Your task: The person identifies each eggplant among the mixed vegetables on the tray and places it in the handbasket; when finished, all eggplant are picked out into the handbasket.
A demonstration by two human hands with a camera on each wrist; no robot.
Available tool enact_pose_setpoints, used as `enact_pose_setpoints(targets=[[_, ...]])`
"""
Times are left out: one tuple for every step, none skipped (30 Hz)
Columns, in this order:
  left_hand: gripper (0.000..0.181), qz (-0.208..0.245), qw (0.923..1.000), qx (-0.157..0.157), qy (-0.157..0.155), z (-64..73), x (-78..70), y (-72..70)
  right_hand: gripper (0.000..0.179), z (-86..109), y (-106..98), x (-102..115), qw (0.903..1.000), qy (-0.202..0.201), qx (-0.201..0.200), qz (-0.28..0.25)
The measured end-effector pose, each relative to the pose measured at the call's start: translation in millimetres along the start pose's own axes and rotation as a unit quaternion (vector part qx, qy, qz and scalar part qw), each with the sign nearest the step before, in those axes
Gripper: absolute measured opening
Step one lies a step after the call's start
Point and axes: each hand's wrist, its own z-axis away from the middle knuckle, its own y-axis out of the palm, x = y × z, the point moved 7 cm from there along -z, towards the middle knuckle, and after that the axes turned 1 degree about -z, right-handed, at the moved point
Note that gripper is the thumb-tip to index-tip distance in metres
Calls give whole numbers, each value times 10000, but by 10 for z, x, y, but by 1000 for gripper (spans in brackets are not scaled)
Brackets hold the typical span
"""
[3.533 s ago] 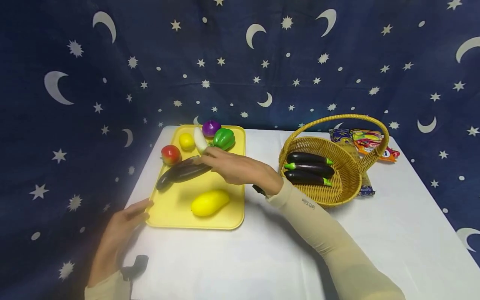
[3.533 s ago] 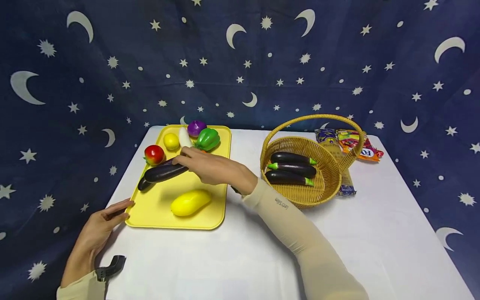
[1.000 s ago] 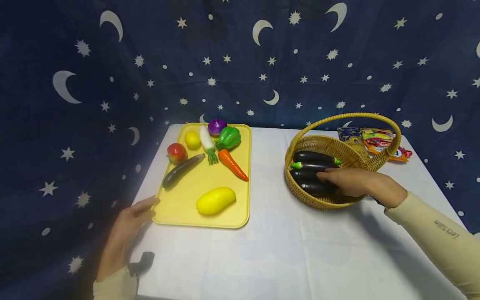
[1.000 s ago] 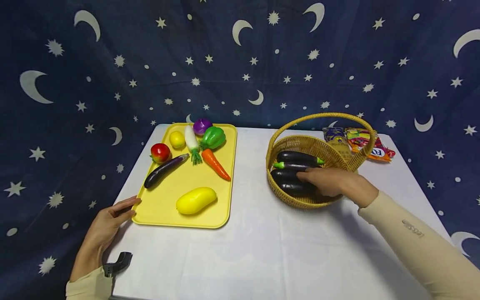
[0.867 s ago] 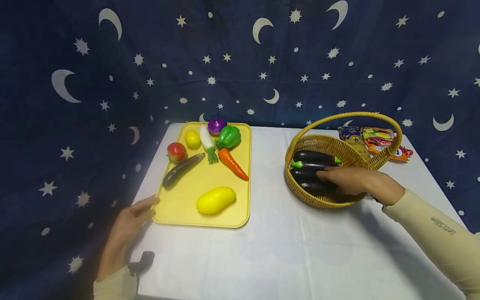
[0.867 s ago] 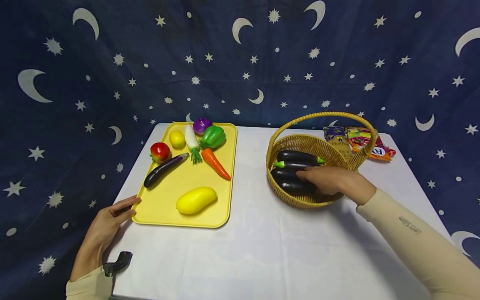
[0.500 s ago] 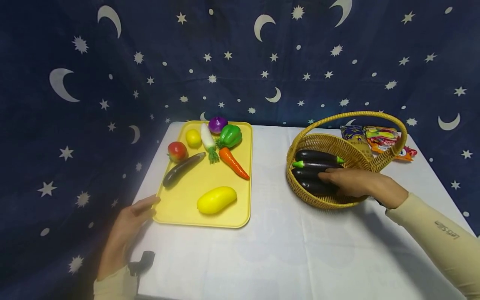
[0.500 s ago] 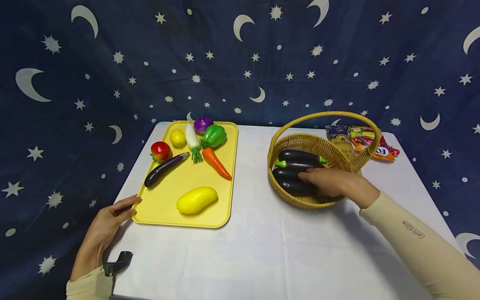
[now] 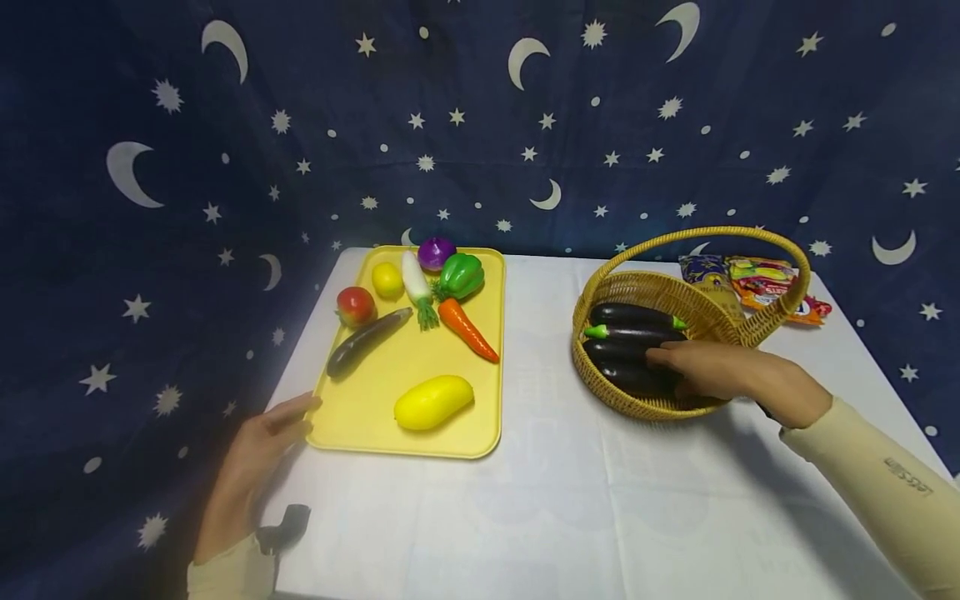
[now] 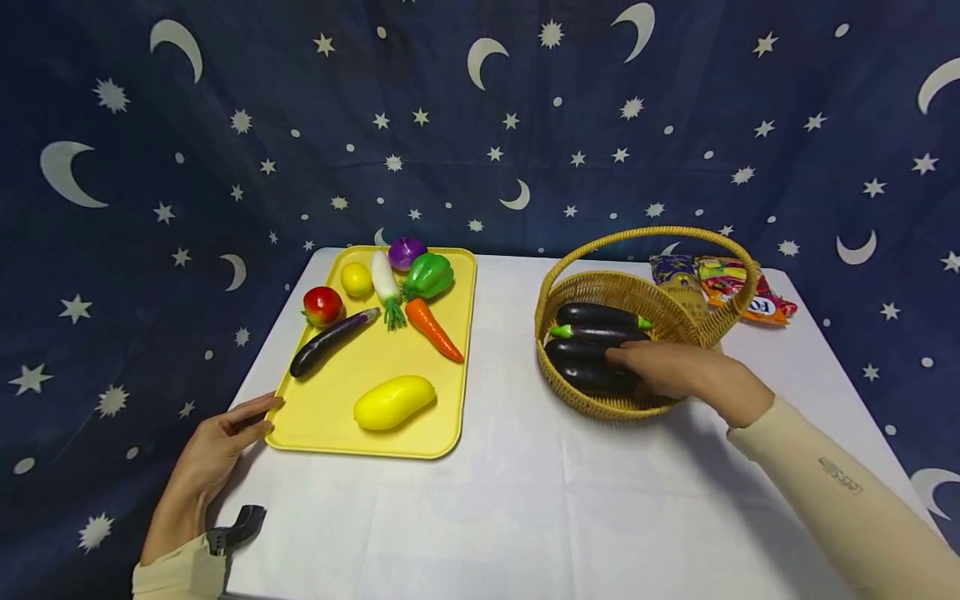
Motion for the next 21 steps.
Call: enact_pose_setpoints(targets=[[54, -13, 10000, 4, 19, 3, -7, -3, 43, 22, -38, 22, 9999, 20, -134, 9], [55, -2, 10000, 20, 12, 10, -17, -5, 38, 45, -91, 61, 9995, 19, -312, 41], [55, -4, 10000, 16, 33, 16, -31, -10, 34, 67, -155, 119, 9985, -1, -535, 86], [55, 7, 10000, 29, 25, 26, -42, -14, 29, 82, -229, 204, 9968, -54, -788, 152], [55, -20, 10000, -1, 51, 31, -55, -28, 28, 95, -314, 310, 9933, -152, -1113, 251], [55, -57, 10000, -30, 67, 40, -65, -38, 27, 99, -399, 438, 9878, -347, -1478, 359], [55, -95, 9999, -60, 75, 44, -70, -51, 25, 93, -480, 583, 9805, -590, -1823, 429], [54, -123, 9999, -77, 94, 46, -72, -62, 25, 69, -550, 734, 9729, -858, -2099, 459], [54, -193, 9996, -98, 177, 40, -74, -71, 25, 36, -609, 885, 9645, -1145, -2332, 479], [53, -253, 9994, -96, 213, 31, -66, -77, 25, -9, -658, 1033, 9570, -1413, -2490, 472], [53, -290, 9991, -97, 290, 18, -62, -78, 27, -61, -695, 1166, 9506, -1652, -2585, 474], [52, -298, 9989, -79, 357, 4, -56, -69, 27, -128, -719, 1283, 9470, -1845, -2589, 459], [52, -288, 9987, -54, 421, -13, -48, -59, 27, -203, -737, 1387, 9471, -1940, -2517, 437], [52, -260, 9985, -33, 488, -27, -40, -46, 29, -286, -750, 1479, 9490, -1995, -2406, 414], [52, -214, 9983, -12, 544, -36, -37, -31, 29, -371, -760, 1563, 9521, -2016, -2269, 381], [52, -174, 9984, -5, 541, -39, -30, -20, 32, -460, -765, 1639, 9553, -2026, -2118, 373], [52, -133, 9983, -13, 567, -38, -30, -10, 34, -550, -768, 1708, 9587, -2028, -1961, 365], [53, -98, 9986, -19, 526, -30, -24, -4, 36, -642, -770, 1776, 9612, -2040, -1826, 343], [53, -81, 9988, -31, 486, -16, -20, -3, 38, -733, -775, 1842, 9627, -2066, -1720, 305], [54, -60, 9989, -30, 455, -2, -19, -5, 40, -826, -776, 1906, 9632, -2119, -1631, 275], [55, -24, 9992, -26, 410, 15, -16, -8, 42, -915, -778, 1967, 9627, -2185, -1574, 255]])
